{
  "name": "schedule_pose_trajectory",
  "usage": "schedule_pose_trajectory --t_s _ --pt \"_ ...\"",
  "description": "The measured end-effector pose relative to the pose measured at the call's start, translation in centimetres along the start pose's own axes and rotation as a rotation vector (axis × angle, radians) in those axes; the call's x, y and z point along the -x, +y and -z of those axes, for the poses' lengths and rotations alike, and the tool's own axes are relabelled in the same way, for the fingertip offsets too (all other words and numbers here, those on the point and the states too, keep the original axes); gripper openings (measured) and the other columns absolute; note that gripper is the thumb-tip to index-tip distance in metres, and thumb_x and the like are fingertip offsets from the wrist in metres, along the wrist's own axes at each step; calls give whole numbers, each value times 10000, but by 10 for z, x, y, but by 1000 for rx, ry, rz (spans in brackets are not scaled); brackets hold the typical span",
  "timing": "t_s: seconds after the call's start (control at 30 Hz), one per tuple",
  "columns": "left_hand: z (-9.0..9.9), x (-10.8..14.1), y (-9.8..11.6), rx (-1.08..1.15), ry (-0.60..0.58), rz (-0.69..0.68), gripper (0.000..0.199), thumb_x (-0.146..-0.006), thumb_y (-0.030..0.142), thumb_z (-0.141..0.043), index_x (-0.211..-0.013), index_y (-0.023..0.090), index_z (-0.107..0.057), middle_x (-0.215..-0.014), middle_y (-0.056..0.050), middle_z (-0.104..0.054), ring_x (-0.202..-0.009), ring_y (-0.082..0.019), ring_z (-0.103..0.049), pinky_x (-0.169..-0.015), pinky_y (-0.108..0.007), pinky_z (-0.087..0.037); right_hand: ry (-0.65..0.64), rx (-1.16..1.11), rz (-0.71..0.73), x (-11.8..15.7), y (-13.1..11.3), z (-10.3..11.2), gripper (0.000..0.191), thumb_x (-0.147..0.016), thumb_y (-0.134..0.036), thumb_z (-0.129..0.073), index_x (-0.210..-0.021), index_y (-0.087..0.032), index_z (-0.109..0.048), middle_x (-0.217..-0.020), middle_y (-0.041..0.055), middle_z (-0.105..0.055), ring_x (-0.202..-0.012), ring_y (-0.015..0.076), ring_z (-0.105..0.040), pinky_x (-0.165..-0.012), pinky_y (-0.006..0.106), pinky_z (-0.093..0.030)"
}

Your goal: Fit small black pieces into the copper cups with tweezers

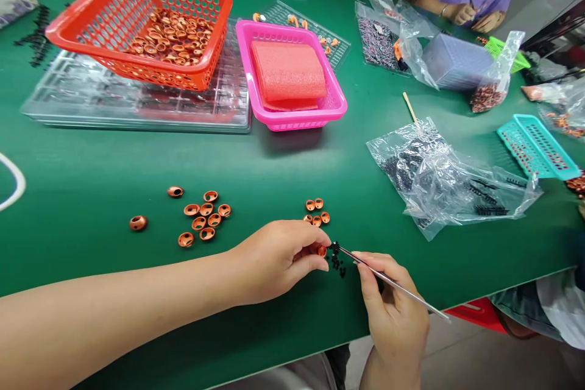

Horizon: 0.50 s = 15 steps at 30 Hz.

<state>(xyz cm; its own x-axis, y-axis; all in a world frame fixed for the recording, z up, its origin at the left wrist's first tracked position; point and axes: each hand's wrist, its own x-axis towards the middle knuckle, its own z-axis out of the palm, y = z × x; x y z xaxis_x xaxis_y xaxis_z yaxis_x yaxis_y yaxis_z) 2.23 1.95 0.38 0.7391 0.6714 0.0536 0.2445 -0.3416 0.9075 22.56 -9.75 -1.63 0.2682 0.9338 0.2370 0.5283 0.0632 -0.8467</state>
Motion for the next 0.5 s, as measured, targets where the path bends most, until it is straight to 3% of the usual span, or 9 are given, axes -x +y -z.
schedule_pose_trajectory --t_s 0.5 --pt "-1 1 -1 -14 23 -5 115 -858 160 -671 -971 181 -667 -736 31 -634 -645 -101 -569 -621 -187 -432 1 44 13 -1 -2 0 164 -885 -136 -616 -1011 -238 -640 -1005 41 -711 -954 186 -685 -784 319 -581"
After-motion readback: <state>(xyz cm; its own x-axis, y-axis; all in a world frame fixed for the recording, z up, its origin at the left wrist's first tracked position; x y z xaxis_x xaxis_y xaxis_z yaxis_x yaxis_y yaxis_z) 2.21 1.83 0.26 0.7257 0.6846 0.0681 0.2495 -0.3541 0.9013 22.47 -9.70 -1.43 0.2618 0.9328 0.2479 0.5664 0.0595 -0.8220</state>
